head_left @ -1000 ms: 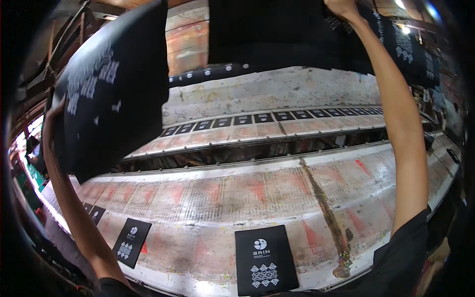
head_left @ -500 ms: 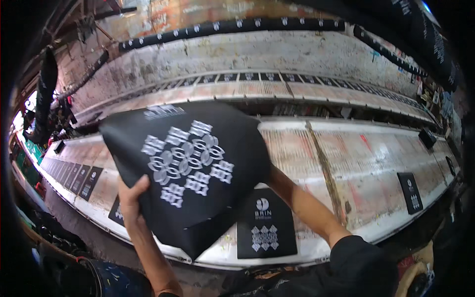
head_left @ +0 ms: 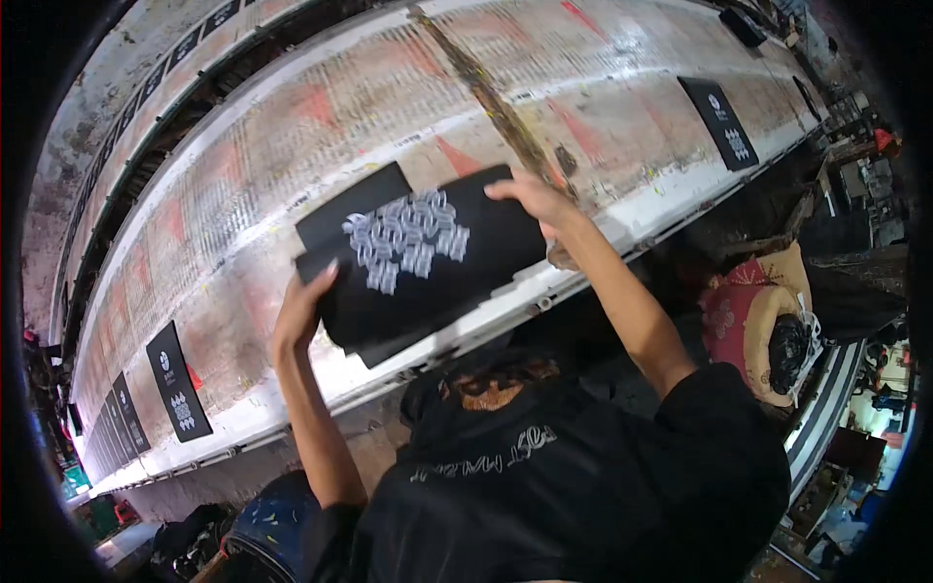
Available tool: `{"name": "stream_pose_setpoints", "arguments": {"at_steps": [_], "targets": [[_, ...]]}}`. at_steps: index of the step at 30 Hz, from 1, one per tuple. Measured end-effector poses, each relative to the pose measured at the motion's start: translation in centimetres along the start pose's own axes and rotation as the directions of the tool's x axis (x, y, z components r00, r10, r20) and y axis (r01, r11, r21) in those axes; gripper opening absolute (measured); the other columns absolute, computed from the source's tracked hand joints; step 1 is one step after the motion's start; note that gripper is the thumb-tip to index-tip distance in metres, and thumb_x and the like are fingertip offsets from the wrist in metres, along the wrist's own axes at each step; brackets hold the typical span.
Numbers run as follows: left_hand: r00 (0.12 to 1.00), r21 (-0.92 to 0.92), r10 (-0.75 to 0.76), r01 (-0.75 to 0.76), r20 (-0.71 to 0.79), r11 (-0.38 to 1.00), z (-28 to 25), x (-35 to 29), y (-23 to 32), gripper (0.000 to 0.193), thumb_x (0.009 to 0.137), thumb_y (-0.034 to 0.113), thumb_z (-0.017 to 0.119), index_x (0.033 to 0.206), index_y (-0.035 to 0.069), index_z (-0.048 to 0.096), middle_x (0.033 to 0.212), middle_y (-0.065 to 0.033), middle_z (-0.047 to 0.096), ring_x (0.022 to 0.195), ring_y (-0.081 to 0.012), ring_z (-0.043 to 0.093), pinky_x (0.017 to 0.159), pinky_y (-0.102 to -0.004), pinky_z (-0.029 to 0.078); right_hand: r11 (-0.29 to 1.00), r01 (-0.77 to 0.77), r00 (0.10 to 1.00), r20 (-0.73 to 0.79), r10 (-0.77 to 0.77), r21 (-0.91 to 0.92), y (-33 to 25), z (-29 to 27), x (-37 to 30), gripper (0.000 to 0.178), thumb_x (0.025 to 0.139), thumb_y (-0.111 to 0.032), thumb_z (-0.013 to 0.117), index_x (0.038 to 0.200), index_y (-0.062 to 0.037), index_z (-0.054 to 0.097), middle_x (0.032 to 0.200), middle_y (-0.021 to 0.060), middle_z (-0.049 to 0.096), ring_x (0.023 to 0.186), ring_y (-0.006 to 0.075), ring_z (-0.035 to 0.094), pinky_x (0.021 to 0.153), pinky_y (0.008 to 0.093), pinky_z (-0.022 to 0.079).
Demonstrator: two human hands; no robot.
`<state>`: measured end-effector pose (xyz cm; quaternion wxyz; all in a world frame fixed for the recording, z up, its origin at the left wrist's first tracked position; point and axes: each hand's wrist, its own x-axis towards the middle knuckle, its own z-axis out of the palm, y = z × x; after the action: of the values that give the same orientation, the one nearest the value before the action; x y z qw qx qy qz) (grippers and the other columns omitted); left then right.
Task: Pick up and stack printed fabric panels from a long industrial printing table.
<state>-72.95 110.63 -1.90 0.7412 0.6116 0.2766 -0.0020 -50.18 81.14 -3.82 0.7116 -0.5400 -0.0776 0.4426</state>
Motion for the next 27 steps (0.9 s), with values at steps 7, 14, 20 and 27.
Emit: {"name": "stream_pose_setpoints", "arguments": {"at_steps": [7,14,20,27], "targets": [[0.995,-0.061,0.099,-0.097,0.019,0.993,16.1,9.4,5.0,0.050,0.081,0.016,0.071,0.121,-0.004,0.049,0.104,-0.0154,0.064,0.079,-0.0210,0.066,0.071,-0.0306,0.055,0.972,0.228,0.973,-0.017,-0.229,-0.055,-11.1,-13.9,-0.5,0.038,0.078,-0.007,0.069,0.112,0.0050,0.056,0.101,0.0109,0.065,0.087,0.0206,0.065,0.078,0.0330,0.053],[0.985,0.190,-0.128,0.147,-0.112,0.971,26.0,18.7,-13.5,0.045,0.072,0.009,0.078,0.108,-0.011,0.060,0.098,-0.0149,0.068,0.083,-0.0224,0.066,0.077,-0.0335,0.053,0.829,-0.052,0.968,-0.232,-0.094,-0.556,-0.5,-31.1,1.5,0.053,0.066,-0.004,0.073,0.117,0.0026,0.058,0.110,0.0103,0.065,0.099,0.0222,0.061,0.093,0.0353,0.044],[0.934,0.048,-0.310,0.323,-0.178,0.945,30.6,20.3,-20.2,0.042,0.075,0.003,0.072,0.113,-0.008,0.058,0.105,-0.0155,0.067,0.092,-0.0244,0.066,0.081,-0.0352,0.052,0.641,-0.151,0.941,-0.308,-0.139,-0.753,10.3,-37.6,3.7,0.072,0.067,-0.015,0.074,0.130,0.0056,0.044,0.121,0.0253,0.058,0.115,0.0349,0.055,0.099,0.0371,0.041],[0.933,0.575,0.357,-0.312,0.037,0.756,34.0,19.5,-16.1,0.041,0.083,0.003,0.055,0.124,-0.003,0.051,0.116,-0.0234,0.061,0.104,-0.0383,0.059,0.090,-0.0403,0.046,0.226,0.139,0.954,0.069,-0.292,-0.964,3.3,-28.2,1.3,0.045,0.080,-0.003,0.052,0.123,-0.0029,0.037,0.072,0.0310,0.059,0.073,0.0508,0.057,0.065,0.0597,0.041]]}}
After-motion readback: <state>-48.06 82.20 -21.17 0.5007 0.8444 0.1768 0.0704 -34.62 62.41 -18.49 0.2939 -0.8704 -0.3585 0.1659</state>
